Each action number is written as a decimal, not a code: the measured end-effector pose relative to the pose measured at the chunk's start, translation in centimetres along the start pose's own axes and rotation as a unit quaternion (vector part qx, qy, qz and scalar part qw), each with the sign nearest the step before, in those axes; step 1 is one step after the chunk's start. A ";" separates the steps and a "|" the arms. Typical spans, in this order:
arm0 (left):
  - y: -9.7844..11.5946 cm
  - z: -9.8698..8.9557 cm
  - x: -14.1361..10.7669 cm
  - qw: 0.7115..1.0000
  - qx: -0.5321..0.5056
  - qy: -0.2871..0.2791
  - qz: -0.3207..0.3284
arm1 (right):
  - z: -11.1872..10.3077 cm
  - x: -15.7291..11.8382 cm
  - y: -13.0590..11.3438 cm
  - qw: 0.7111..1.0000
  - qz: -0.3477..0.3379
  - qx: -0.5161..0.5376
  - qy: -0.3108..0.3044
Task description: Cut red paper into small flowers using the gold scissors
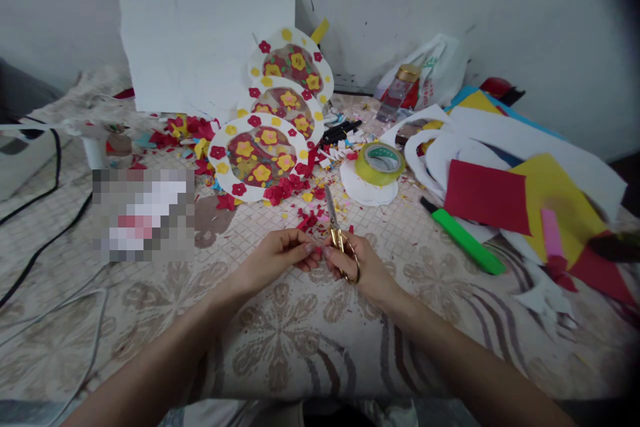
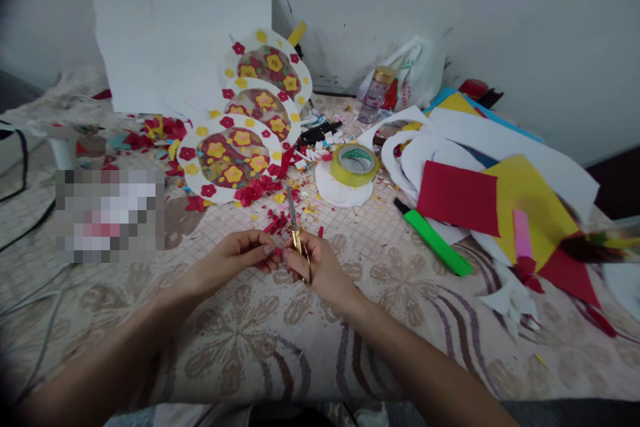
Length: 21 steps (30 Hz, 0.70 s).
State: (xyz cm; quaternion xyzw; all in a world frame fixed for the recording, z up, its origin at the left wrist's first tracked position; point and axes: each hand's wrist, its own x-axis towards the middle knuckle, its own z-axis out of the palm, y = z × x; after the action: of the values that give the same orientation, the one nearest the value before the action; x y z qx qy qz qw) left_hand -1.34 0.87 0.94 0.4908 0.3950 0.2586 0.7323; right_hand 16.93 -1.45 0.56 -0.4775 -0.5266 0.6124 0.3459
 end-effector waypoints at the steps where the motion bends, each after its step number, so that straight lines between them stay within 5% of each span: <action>1: 0.0 0.0 0.0 1.000 -0.002 -0.001 0.002 | 0.0 0.0 0.1 1.000 -0.001 0.001 0.000; 21: 0.1 0.2 0.0 1.000 0.002 0.016 0.007 | -0.1 -0.1 -0.5 1.000 0.005 -0.028 -0.004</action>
State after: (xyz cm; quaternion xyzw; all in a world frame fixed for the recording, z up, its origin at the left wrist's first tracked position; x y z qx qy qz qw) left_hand -1.19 0.83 1.03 0.4908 0.4040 0.2703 0.7231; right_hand 17.00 -1.44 1.03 -0.4871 -0.5423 0.6011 0.3277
